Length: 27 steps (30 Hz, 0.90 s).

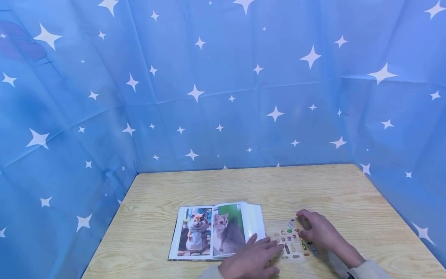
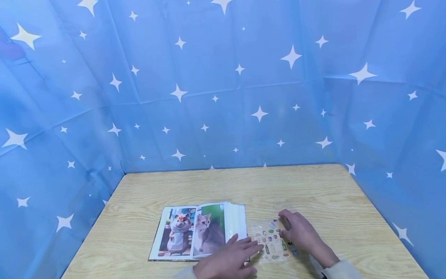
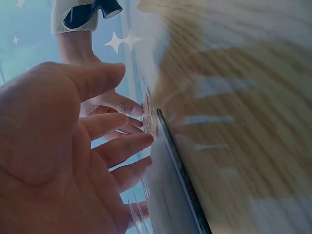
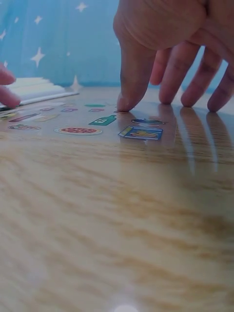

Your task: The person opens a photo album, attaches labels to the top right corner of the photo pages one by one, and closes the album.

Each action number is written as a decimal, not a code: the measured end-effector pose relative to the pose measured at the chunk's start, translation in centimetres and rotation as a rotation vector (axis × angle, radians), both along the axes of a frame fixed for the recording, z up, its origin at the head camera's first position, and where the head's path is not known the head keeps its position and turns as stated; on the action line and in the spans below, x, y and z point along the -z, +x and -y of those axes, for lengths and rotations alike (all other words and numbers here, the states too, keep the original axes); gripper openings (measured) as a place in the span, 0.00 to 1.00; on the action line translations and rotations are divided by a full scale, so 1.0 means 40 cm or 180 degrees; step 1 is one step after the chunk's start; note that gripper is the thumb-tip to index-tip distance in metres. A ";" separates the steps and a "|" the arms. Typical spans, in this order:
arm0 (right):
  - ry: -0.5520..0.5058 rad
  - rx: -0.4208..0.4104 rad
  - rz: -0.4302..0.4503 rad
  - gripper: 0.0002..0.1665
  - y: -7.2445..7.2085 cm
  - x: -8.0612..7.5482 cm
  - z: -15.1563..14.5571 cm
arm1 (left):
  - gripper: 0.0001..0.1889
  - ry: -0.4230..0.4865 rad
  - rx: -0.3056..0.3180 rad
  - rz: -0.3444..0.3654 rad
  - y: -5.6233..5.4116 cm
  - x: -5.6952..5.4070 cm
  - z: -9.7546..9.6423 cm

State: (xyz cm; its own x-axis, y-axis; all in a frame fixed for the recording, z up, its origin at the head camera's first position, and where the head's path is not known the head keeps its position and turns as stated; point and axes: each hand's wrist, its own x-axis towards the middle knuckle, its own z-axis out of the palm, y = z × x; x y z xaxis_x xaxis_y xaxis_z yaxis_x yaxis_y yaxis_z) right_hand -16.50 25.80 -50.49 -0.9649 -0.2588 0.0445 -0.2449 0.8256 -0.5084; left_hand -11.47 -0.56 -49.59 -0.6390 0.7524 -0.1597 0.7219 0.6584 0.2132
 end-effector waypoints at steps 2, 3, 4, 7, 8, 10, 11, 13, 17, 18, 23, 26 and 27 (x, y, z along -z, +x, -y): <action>0.0023 0.0011 -0.0054 0.31 0.001 -0.001 0.000 | 0.35 -0.0096 -0.0010 0.0038 0.001 0.001 -0.002; 0.0031 0.0013 -0.0076 0.30 0.002 -0.001 0.000 | 0.35 -0.0130 0.0004 0.0044 0.000 0.001 -0.003; 0.0038 0.0025 -0.0081 0.30 0.002 -0.002 0.000 | 0.35 -0.0150 0.0012 0.0063 0.000 0.001 -0.003; 0.0049 0.0048 -0.0061 0.29 0.002 -0.003 0.000 | 0.35 -0.0145 0.0021 0.0111 -0.003 0.001 -0.002; 0.0054 0.0060 -0.0048 0.29 0.002 -0.002 0.000 | 0.35 -0.0118 0.0012 0.0138 -0.003 0.001 -0.001; 0.0044 0.0074 -0.0015 0.30 0.001 -0.001 -0.001 | 0.35 -0.0054 -0.0016 0.0186 -0.004 0.001 0.000; 0.0029 0.0077 0.0001 0.30 0.001 0.000 -0.002 | 0.35 -0.0024 -0.0031 0.0200 -0.004 0.002 0.000; -0.0035 0.0072 0.0041 0.30 0.001 0.000 -0.004 | 0.35 0.0031 -0.0059 0.0212 -0.004 0.002 0.002; -0.0207 0.0007 0.0135 0.31 0.001 0.000 -0.006 | 0.35 0.0067 -0.0094 0.0236 -0.003 0.000 0.002; -0.0254 -0.0007 0.0160 0.31 0.002 0.000 -0.006 | 0.35 0.0065 -0.0098 0.0232 -0.003 -0.001 0.001; -0.0392 -0.0011 0.0117 0.27 0.005 -0.004 -0.005 | 0.35 0.0062 -0.0093 0.0162 -0.004 -0.001 0.000; -0.0465 0.0035 0.0105 0.25 0.003 -0.006 -0.005 | 0.34 0.0058 -0.0086 0.0108 -0.004 0.000 -0.001; -0.0504 0.0058 0.0130 0.24 0.002 -0.006 -0.004 | 0.34 0.0051 -0.0091 0.0103 -0.004 0.000 -0.001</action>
State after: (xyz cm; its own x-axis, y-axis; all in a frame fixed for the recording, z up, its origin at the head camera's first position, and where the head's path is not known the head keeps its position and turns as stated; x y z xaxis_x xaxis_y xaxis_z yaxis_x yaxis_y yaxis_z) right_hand -16.41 25.96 -50.23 -0.9712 -0.2341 0.0439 -0.2070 0.7385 -0.6417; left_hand -11.62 -0.52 -49.58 -0.6551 0.7365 -0.1686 0.6952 0.6750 0.2470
